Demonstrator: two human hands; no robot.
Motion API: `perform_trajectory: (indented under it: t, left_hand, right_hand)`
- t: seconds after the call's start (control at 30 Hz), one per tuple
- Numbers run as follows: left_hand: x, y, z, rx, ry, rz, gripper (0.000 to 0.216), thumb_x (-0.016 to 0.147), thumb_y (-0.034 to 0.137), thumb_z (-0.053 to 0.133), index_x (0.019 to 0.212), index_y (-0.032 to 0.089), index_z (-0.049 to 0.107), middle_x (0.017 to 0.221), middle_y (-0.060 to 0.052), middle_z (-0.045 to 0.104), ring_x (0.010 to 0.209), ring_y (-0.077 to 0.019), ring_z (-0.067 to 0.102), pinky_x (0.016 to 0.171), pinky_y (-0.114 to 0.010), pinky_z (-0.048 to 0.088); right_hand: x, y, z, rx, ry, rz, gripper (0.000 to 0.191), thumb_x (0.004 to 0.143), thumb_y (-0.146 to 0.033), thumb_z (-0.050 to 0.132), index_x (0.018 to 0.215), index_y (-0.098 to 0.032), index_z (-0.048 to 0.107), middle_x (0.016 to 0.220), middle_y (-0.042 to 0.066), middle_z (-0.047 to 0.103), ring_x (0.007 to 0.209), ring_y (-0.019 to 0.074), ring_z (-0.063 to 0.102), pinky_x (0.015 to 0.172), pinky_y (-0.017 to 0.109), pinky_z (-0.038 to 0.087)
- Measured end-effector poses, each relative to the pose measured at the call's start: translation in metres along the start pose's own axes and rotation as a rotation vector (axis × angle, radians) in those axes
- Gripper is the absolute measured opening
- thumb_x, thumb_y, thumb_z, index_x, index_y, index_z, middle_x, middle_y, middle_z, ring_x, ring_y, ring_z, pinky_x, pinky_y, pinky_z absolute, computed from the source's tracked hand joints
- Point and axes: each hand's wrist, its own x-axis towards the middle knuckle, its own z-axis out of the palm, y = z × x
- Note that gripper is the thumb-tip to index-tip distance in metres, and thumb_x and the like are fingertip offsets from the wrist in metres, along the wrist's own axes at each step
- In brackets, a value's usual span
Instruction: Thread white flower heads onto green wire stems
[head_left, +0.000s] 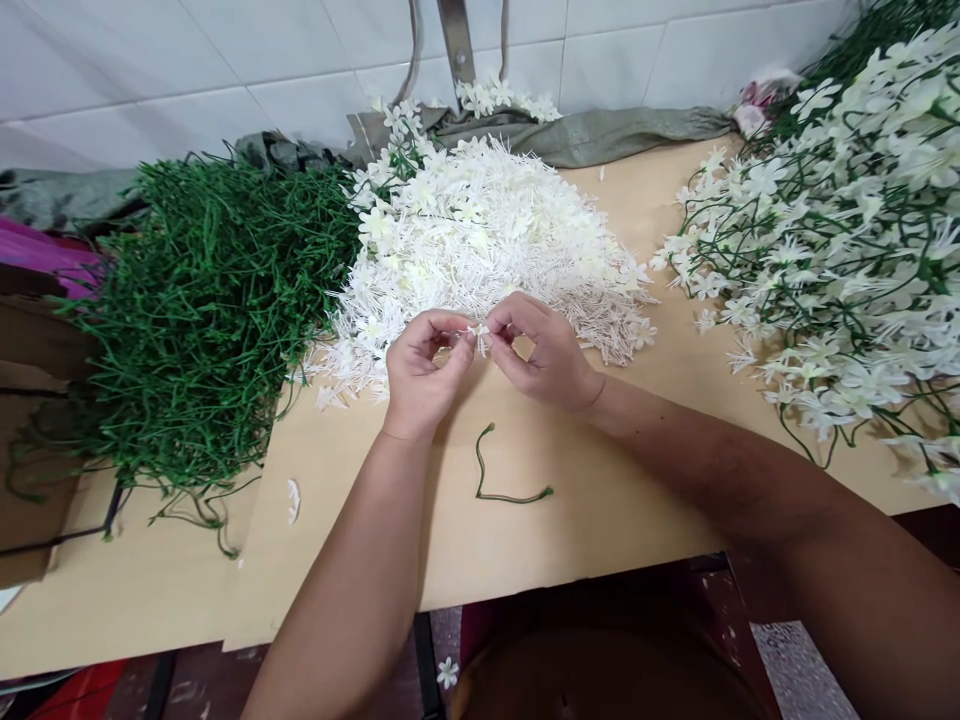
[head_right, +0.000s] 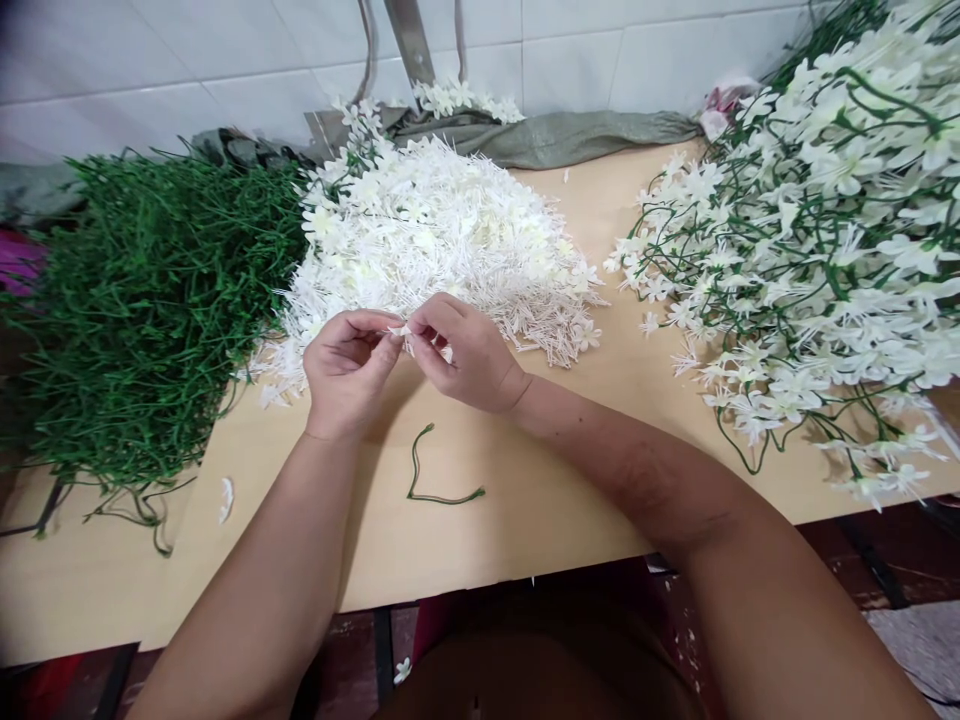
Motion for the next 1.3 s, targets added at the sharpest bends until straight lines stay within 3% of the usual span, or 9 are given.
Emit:
perform_trajectory:
  t: [0.3,0.63,0.93,1.3]
  left_hand:
    - [-0.001,0.001,0.001,-0.01,-0.001,0.033,0.035,0.063,0.043,0.087,0.074,0.02,0.063,0.072,0.0,0.062,0.064,-0.0116,0.055,0.063,-0.026,0.046]
    - [-0.008,0.002,0.012,0.05,0.115,0.095,0.033,0.068,0.034,0.084,0.069,0.022,0.053,0.068,0.003,0.053,0.063,-0.0109,0.048,0.06,-0.026,0.042]
    - [-0.001,-0.007,0.005,-0.031,-0.004,0.078,0.044,0.068,0.058,0.082,0.08,0.02,0.061,0.073,0.0,0.06,0.062,-0.0097,0.054,0.061,-0.025,0.046]
    - [-0.002,-0.006,0.007,-0.018,0.032,0.009,0.041,0.064,0.049,0.085,0.076,0.019,0.06,0.071,0.001,0.062,0.062,-0.0095,0.056,0.062,-0.024,0.048]
  right_hand:
    - [-0.001,0.003,0.001,0.016,0.032,-0.077,0.009,0.092,-0.016,0.049,0.083,-0.021,0.05,0.079,0.002,0.058,0.07,0.0119,0.054,0.065,0.027,0.048]
    - [0.0,0.0,0.001,-0.075,0.042,-0.205,0.013,0.093,-0.013,0.045,0.083,-0.022,0.044,0.077,0.002,0.054,0.071,0.0135,0.05,0.065,0.027,0.045]
    - [0.0,0.009,0.001,-0.045,0.046,-0.204,0.014,0.092,-0.01,0.047,0.084,-0.021,0.045,0.078,0.001,0.052,0.073,0.0126,0.05,0.066,0.026,0.045]
    - [0.001,0.008,0.0,-0.05,0.045,-0.184,0.015,0.091,-0.01,0.048,0.083,-0.021,0.044,0.077,0.001,0.052,0.071,0.0124,0.049,0.066,0.026,0.044]
